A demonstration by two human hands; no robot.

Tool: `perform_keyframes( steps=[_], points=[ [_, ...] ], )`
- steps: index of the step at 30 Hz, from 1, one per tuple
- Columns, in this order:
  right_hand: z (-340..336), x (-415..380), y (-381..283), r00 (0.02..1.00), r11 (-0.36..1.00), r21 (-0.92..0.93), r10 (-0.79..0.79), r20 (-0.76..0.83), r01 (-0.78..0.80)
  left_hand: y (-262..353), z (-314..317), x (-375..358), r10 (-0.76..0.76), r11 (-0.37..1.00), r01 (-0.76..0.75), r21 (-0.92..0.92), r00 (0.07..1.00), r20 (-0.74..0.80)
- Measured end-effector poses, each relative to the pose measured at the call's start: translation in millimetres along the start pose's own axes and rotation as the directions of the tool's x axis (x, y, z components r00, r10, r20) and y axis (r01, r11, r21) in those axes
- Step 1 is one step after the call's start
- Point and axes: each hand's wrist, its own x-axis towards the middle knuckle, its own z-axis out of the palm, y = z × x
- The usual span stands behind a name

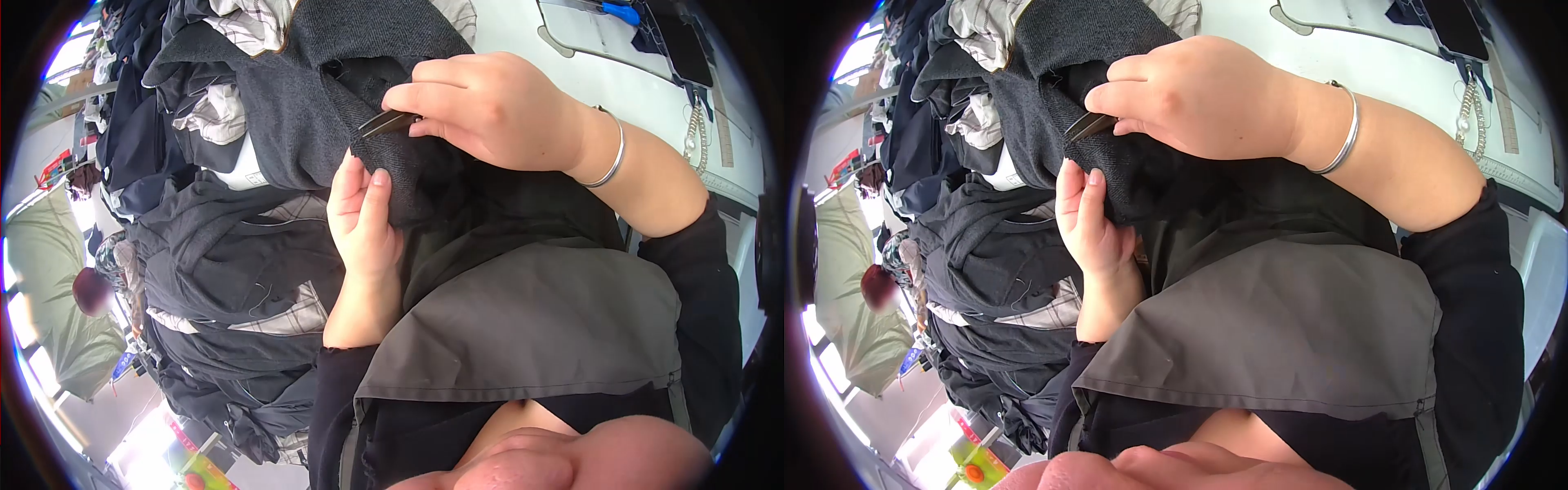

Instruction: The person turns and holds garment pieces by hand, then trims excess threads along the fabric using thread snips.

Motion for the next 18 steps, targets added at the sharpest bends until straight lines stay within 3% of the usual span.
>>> perform_keyframes(
  steps=[14,18],
  points=[
    [-2.5,-0.9,-2.5,1.0,0.999,-0.04,0.007,0.024,-0.006,-2.7,-3.6,-4.5,0.024,0.999,-0.023,0.037,0.999,-0.032],
    [-4.3,0.0,-3.1,0.999,0.999,-0.047,0.012,0.047,-0.009,-4.9,-6.6,-4.6,-0.013,0.989,0.027,0.143,0.995,-0.096]
  ],
)
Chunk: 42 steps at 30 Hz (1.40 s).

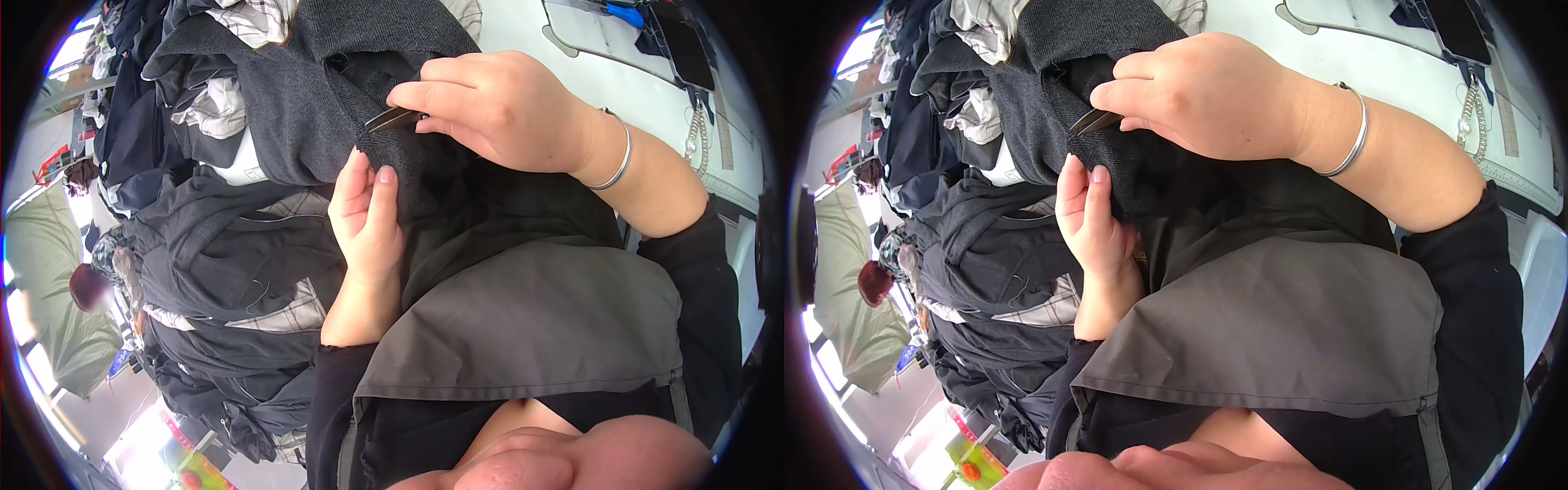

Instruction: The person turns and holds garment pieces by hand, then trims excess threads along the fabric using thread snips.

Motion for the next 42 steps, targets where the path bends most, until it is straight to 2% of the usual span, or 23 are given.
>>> perform_keyframes(
  steps=[2,5,6,8,9,10,11,13,23,32,35,37,41,42],
  points=[
    [1,0,0,1.0,1.0,-0.003,-0.003,-0.004,0.003,-9,-8,-1,-0.029,0.998,0.031,0.058,0.999,-0.033],
    [3,0,0,1.0,1.0,0.015,0.001,-0.006,-0.001,-17,-13,-4,0.078,0.997,-0.078,-0.009,0.996,0.035],
    [3,-1,0,1.0,1.0,0.014,0.002,-0.006,-0.002,-4,0,-3,-0.07,0.996,0.076,0.041,0.988,-0.136],
    [6,-2,-1,0.999,0.999,0.047,0.006,-0.032,-0.005,1,7,-2,-0.204,0.97,0.234,0.065,0.93,-0.307],
    [8,-3,-1,0.999,0.999,0.046,0.007,-0.032,-0.006,-1,5,0,-0.086,0.992,0.098,0.074,0.984,-0.155],
    [12,-4,-2,0.998,0.991,0.127,0.056,-0.036,-0.051,-3,4,1,0.04,0.997,-0.04,0.061,0.999,-0.001],
    [13,-4,-2,0.994,0.974,0.207,0.105,-0.036,-0.095,-3,2,0,0.04,0.997,-0.04,0.061,0.999,-0.001],
    [13,-4,-2,0.994,0.973,0.211,0.107,-0.033,-0.098,-3,0,-1,0.101,0.994,-0.102,0.036,0.995,0.019],
    [8,-1,2,0.997,0.992,0.124,0.009,-0.074,0.0,-2,-3,-1,0.069,0.997,-0.068,-0.039,0.997,0.037],
    [4,-1,1,0.999,0.995,0.095,0.019,-0.029,-0.017,-5,-6,-2,0.076,0.997,-0.077,0.015,0.997,0.029],
    [5,-1,2,0.999,0.995,0.098,0.024,-0.037,-0.02,-6,-8,-1,0.087,0.996,-0.087,-0.006,0.993,0.084],
    [5,-1,1,0.999,0.995,0.1,0.024,-0.032,-0.021,-6,-5,-1,0.012,0.996,-0.009,0.085,0.999,-0.036],
    [7,-1,1,0.999,0.992,0.12,0.036,-0.034,-0.032,-12,-9,-1,0.012,0.989,-0.015,0.145,1.0,0.021],
    [8,-2,0,0.999,0.992,0.12,0.037,-0.034,-0.032,-16,-11,-3,0.044,0.993,-0.046,0.109,0.999,0.019]
  ],
)
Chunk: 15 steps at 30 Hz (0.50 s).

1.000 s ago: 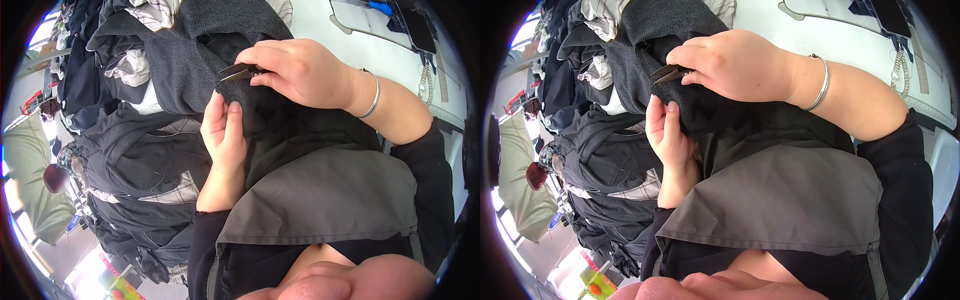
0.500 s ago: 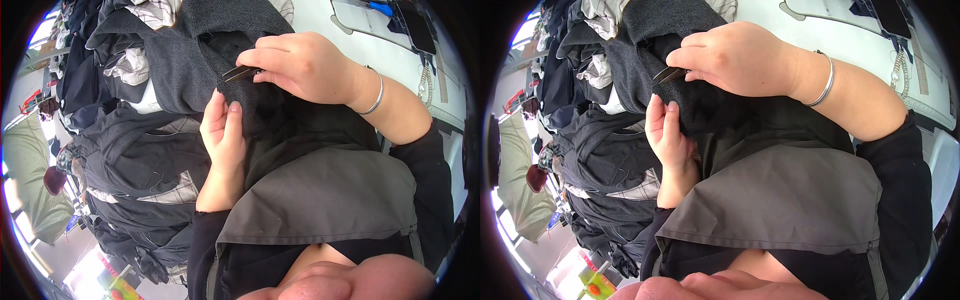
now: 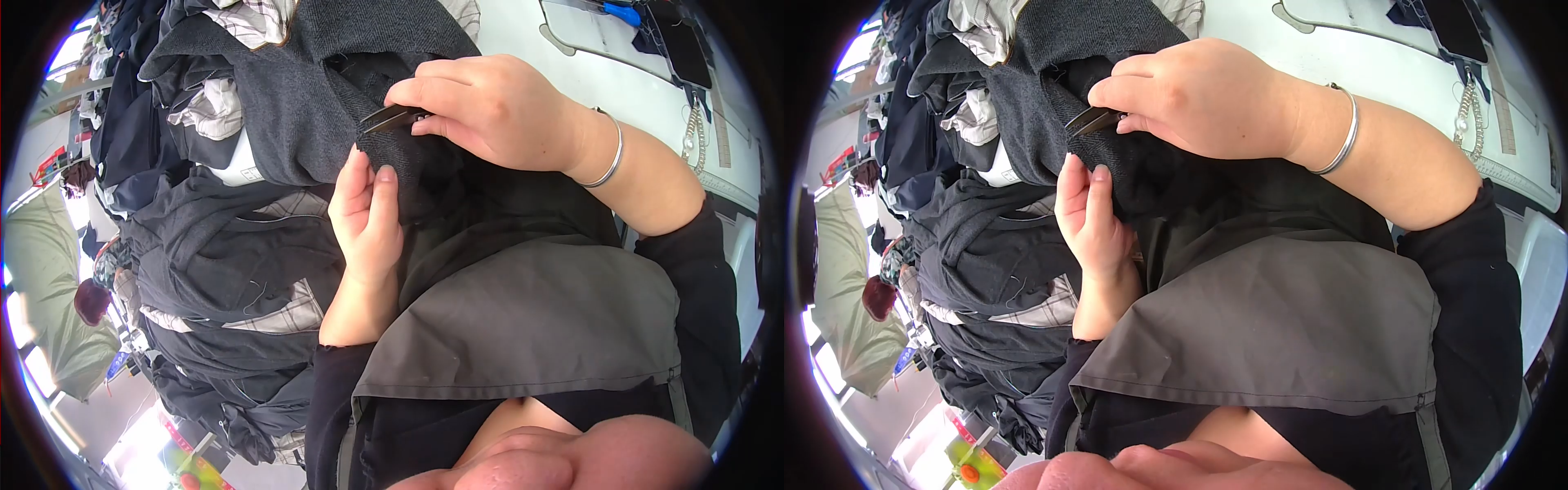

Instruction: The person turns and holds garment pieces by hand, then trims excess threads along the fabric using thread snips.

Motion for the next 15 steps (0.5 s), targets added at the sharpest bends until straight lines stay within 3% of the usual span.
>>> perform_keyframes(
  steps=[2,5,7,9,11,13,15],
  points=[
    [3,-2,-1,1.0,1.0,0.01,0.018,0.004,-0.018,-2,-2,-1,0.032,0.999,-0.032,-0.036,0.999,-0.007],
    [3,-3,0,1.0,1.0,0.019,-0.007,0.012,0.007,12,6,1,-0.04,0.999,0.04,0.037,0.999,-0.004],
    [0,-1,0,1.0,0.999,0.037,0.008,0.03,-0.009,14,8,-1,0.052,0.999,-0.052,-0.003,0.998,0.027],
    [-3,0,0,0.999,0.998,0.056,0.021,0.048,-0.024,18,8,-1,0.045,0.999,-0.045,0.001,0.998,0.047],
    [-5,0,-1,0.991,0.971,0.198,0.137,0.004,-0.135,22,6,-1,0.037,0.999,-0.038,0.006,0.997,0.062],
    [-6,-1,-2,0.991,0.972,0.191,0.137,0.004,-0.135,26,3,-2,-0.04,0.989,0.034,0.144,0.999,0.036],
    [-6,-1,-4,0.991,0.974,0.182,0.136,0.003,-0.135,30,2,2,0.007,0.972,-0.028,0.233,0.996,0.088]
  ],
)
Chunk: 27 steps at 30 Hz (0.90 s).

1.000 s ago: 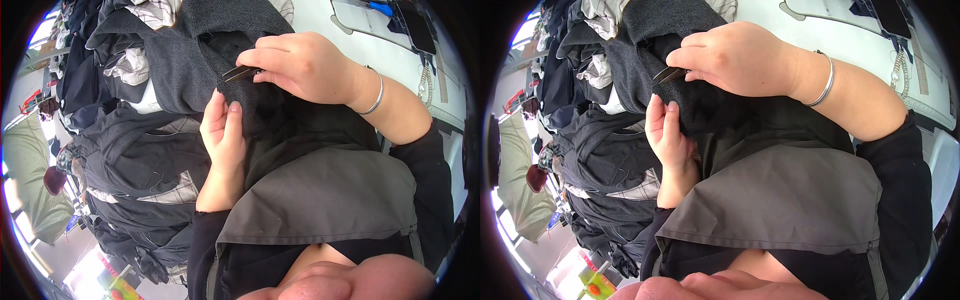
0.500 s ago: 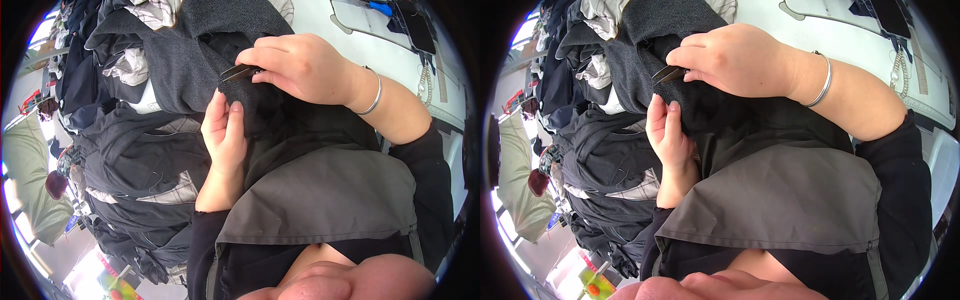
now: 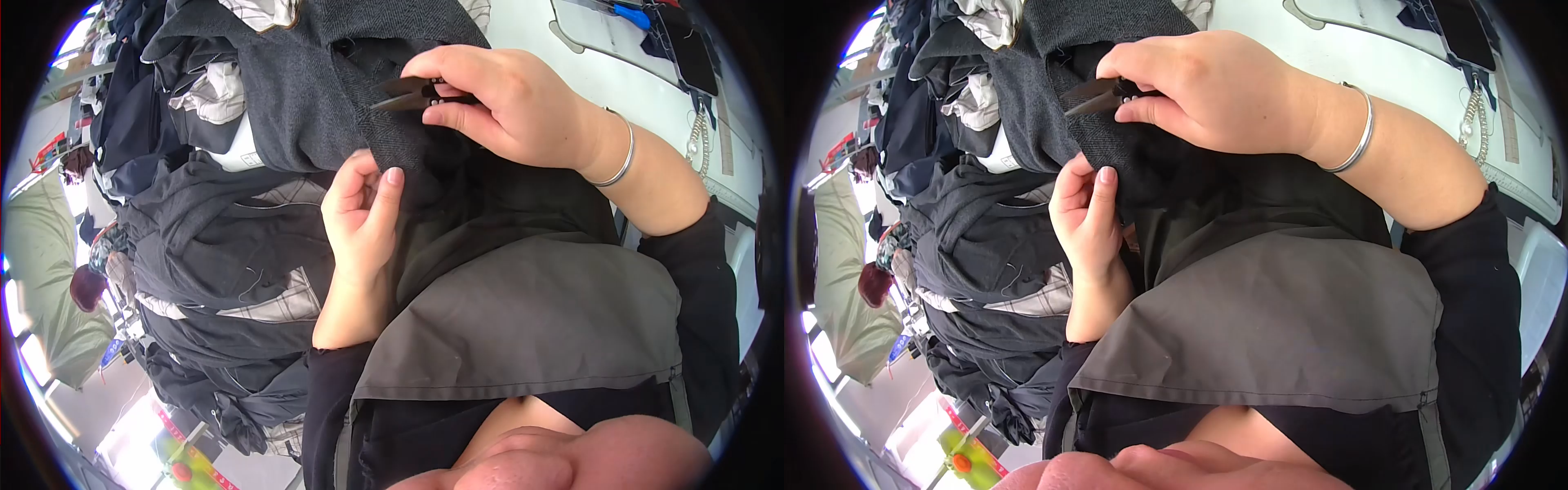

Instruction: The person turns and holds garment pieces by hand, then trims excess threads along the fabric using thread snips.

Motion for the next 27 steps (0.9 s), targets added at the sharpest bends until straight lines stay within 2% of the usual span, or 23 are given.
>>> perform_keyframes(
  steps=[1,2,4,5,7,10,20,22,27],
  points=[
    [-1,0,-2,0.999,1.0,-0.017,-0.013,0.029,0.014,1,-1,1,0.055,0.994,-0.06,0.092,0.997,0.053],
    [-2,0,-4,0.998,0.999,-0.034,-0.026,0.058,0.028,1,-1,-1,0.054,0.994,-0.058,0.093,0.997,0.05],
    [-5,0,-5,0.994,0.997,-0.053,-0.053,0.092,0.058,1,0,-7,-0.037,0.997,0.037,-0.074,0.999,0.008],
    [-5,-1,-5,0.989,0.994,-0.073,-0.077,0.126,0.087,3,1,-9,-0.038,0.997,0.039,-0.073,0.999,0.004],
    [-3,-2,-3,0.989,0.989,-0.099,-0.099,0.11,0.11,8,4,-11,-0.143,0.969,0.14,-0.205,0.99,0.001],
    [-1,-3,-2,0.984,0.977,-0.137,-0.149,0.102,0.162,9,6,-10,-0.118,0.96,0.114,-0.257,0.993,0.002],
    [-2,-8,-4,0.97,0.959,-0.214,-0.145,0.196,0.187,7,9,-9,-0.045,0.967,0.045,-0.252,0.999,0.006],
    [-2,-8,-4,0.97,0.959,-0.211,-0.147,0.195,0.188,5,8,-11,-0.01,0.988,0.009,-0.155,1.0,-0.003],
    [-2,-8,-4,0.967,0.957,-0.214,-0.155,0.201,0.197,5,8,-11,0.02,0.995,-0.021,-0.095,1.0,-0.008]
  ],
)
